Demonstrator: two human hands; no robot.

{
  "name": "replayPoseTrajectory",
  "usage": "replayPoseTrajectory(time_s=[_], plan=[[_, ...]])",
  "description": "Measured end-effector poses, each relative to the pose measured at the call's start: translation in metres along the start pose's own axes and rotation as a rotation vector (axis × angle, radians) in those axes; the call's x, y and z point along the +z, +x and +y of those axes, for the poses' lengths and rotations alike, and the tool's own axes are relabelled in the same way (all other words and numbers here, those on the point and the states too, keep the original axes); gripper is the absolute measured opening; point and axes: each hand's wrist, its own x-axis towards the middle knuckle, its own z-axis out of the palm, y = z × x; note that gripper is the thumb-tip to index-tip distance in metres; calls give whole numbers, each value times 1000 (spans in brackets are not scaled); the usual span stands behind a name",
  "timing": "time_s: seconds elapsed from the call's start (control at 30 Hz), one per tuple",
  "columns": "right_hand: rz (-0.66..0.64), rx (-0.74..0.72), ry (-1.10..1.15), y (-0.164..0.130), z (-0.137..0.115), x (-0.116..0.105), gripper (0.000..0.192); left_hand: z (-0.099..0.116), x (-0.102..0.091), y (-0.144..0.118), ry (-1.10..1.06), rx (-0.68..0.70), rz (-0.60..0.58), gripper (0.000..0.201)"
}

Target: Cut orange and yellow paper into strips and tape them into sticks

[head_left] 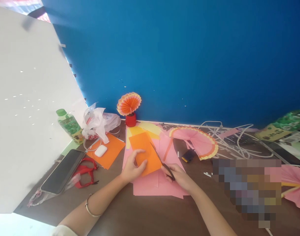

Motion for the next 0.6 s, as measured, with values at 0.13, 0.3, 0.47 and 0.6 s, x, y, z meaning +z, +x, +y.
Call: replayPoseTrajectory(time_s=[0.13, 0.3, 0.47, 0.6], plan=[[-6, -3, 15, 1, 2, 0, 42, 1, 0, 0, 12, -11, -17, 28], [7, -17, 27, 1, 2, 1, 44, 4, 0, -1, 9, -17, -36, 28], [3, -34, 25, -1, -5, 1, 48, 10, 1, -2, -6, -5, -104, 28], [14, -65, 6, -4, -6, 0, 51, 18, 1, -5, -21, 2, -167, 30]])
